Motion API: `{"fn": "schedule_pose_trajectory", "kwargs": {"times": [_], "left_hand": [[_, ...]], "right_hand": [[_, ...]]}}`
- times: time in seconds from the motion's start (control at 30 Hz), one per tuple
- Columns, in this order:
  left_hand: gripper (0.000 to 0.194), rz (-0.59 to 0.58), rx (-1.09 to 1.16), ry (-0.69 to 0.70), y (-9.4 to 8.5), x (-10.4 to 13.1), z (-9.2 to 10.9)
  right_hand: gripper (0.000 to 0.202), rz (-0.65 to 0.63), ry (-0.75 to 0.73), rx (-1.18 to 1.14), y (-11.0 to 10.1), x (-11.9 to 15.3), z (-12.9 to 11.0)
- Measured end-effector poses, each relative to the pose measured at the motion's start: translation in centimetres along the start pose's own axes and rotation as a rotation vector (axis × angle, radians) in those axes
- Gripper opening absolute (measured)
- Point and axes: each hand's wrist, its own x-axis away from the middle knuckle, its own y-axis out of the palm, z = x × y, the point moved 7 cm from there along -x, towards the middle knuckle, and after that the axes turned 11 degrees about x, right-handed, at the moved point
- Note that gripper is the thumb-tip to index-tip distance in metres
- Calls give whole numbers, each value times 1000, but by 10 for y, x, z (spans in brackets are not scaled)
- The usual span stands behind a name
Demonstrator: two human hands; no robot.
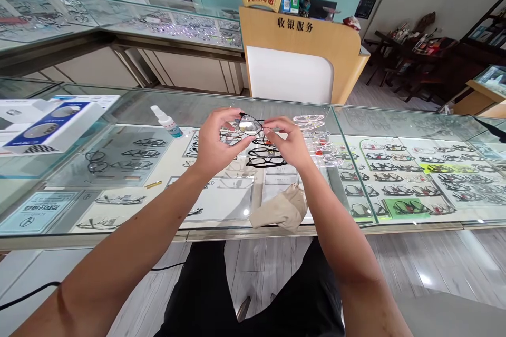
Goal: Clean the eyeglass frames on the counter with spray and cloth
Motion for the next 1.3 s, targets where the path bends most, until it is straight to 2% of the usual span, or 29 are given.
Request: {"fn": "schedule_pose_trajectory", "kwargs": {"times": [0.2,0.3,0.43,0.5,0.57,0.67,0.7,0.77,0.93,1.07,1.3], "left_hand": [[60,-54,263,-116,5,0,-8],[61,-66,347,-160,7,-1,-11],[62,-64,405,-184,9,-1,-12],[63,-17,391,-204,7,-1,-13],[53,78,340,-242,3,1,-14],[17,119,294,-331,4,6,-14],[13,91,298,-358,8,7,-13],[16,32,319,-397,16,11,-11],[25,2,353,-450,26,18,-11],[29,30,391,-504,27,19,-19],[31,127,450,-571,17,16,-37]], "right_hand": [[39,-118,140,-242,12,1,10],[42,-173,186,-278,17,1,12],[44,-144,224,-304,18,1,21],[46,-101,238,-316,17,0,27],[47,-43,257,-313,15,-1,33],[47,45,277,-286,12,-2,38],[48,65,277,-277,12,-1,39],[49,90,264,-265,14,0,36],[43,97,219,-210,22,4,25],[32,99,179,-147,24,7,16],[30,52,70,-118,27,8,0]]}}
